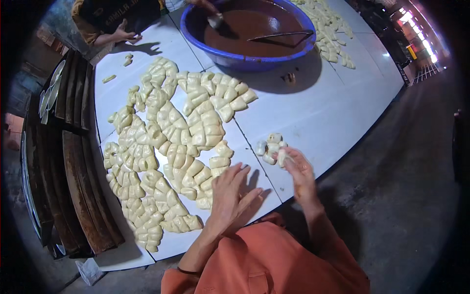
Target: The person fills pieces of dough with a dark filling from a bowl using a spoon and then places the filled dough into round baking tins on a stack of trays.
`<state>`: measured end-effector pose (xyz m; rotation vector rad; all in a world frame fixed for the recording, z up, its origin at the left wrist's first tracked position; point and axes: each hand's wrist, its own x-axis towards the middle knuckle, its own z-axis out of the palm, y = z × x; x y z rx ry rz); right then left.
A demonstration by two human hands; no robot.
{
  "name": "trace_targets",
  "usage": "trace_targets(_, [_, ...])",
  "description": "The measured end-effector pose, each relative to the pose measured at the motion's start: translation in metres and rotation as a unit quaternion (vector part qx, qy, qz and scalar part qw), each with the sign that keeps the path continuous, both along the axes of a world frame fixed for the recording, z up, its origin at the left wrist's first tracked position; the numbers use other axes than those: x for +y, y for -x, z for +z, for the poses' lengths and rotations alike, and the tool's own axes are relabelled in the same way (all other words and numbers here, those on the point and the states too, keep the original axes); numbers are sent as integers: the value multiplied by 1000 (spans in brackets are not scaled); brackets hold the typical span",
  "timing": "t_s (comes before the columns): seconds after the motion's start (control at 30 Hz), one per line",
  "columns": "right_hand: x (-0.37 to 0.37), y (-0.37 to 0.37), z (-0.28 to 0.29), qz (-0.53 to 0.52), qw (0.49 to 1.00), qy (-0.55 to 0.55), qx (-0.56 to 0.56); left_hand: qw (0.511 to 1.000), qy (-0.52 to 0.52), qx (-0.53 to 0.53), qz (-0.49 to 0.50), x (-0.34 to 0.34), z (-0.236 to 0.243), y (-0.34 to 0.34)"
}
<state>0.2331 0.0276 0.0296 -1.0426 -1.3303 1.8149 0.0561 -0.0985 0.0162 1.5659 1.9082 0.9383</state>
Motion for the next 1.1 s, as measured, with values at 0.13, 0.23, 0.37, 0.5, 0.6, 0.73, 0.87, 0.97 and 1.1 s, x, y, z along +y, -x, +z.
trace_targets(0.13, [-32, 24, -25, 61, 998, -18, 27, 841, 79, -533, 52, 29, 1, -14])
trace_targets(0.23, [-26, 32, -16, 83, 980, -167, -75, 821, 81, -559, 86, 31, 4, -7])
trace_targets(0.37, [-13, 32, -5, 105, 989, -100, -17, 865, 64, -484, 119, 31, 8, 5])
trace_targets(0.5, [1, 31, -19, 160, 986, -21, 35, 896, 41, -429, 109, 30, -4, 8])
trace_targets(0.6, [9, 31, -20, 169, 985, 19, 3, 889, 37, -444, 103, 29, -4, 9])
trace_targets(0.73, [8, 39, -19, 114, 991, 16, 68, 844, -7, -516, 147, 34, 0, 8])
trace_targets(0.87, [14, 39, -22, 152, 987, 36, 28, 876, 35, -473, 91, 42, 1, 17])
trace_targets(0.97, [12, 48, -21, 121, 991, 16, 60, 862, 29, -495, 107, 45, -8, 24])
trace_targets(1.1, [14, 62, -3, 31, 992, 51, 109, 932, -120, -290, 180, 63, 17, 15])
